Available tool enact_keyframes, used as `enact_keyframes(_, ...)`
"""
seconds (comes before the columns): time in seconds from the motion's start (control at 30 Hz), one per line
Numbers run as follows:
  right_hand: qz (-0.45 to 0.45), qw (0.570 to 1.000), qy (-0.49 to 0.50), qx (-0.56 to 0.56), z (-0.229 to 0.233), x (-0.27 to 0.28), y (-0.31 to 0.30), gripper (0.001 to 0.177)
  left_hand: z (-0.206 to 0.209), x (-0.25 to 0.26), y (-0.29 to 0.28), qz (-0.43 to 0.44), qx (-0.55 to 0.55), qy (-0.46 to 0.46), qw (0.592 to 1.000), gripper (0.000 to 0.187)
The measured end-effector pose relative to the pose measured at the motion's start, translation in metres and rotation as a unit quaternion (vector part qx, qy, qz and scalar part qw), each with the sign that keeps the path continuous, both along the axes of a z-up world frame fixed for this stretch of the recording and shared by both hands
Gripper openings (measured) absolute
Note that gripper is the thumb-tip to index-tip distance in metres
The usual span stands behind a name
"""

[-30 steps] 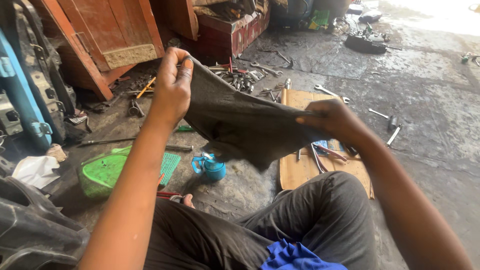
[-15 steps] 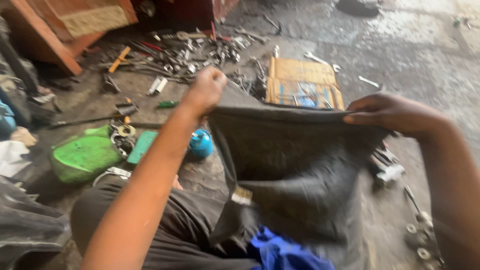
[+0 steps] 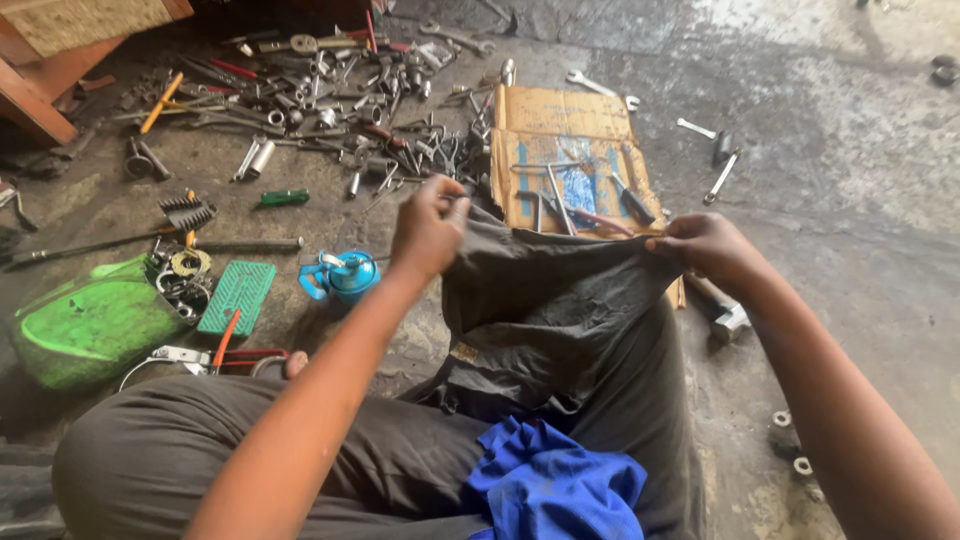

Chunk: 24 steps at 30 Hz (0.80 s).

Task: The person sits on the floor and cleans various metal tools, including wrenches and pliers, using a rag and a blue oil can. They repeatedly dip the rag into the can and wipe the tools, handling them one at a time.

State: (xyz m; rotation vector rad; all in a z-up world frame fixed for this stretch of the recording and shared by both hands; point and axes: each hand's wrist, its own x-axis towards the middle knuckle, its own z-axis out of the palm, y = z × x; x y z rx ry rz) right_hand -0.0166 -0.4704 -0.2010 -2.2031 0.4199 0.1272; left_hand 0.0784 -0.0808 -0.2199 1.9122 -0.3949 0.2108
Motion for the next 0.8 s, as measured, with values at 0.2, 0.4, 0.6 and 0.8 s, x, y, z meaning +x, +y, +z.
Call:
enact_keyframes(0.2, -0.011, 0.999, -0.033, 0.015, -0.001, -0.005, 0.004, 0.032, -0.002, -0.110, -0.049, -0.111, 0.091, -0.197, 0.970, 0.012)
enact_keyframes(0.4, -0.020, 0.999, -0.032, -0.033, 0.013, -0.017, 0.014, 0.032, -0.027, -0.180, -0.062, -0.286, 0.257, -0.406, 0.829, 0.016)
enact_keyframes(0.6, -0.036, 0.998, -0.027, -0.044, 0.023, -0.023, 0.023, 0.031, -0.026, -0.217, -0.055, -0.292, 0.432, -0.279, 0.807, 0.045)
enact_keyframes(0.8, -0.019, 0.997, -0.048, -0.052, 0.025, -0.020, 0.027, 0.021, 0.008, -0.236, -0.022, -0.397, 0.294, -0.144, 0.858, 0.055)
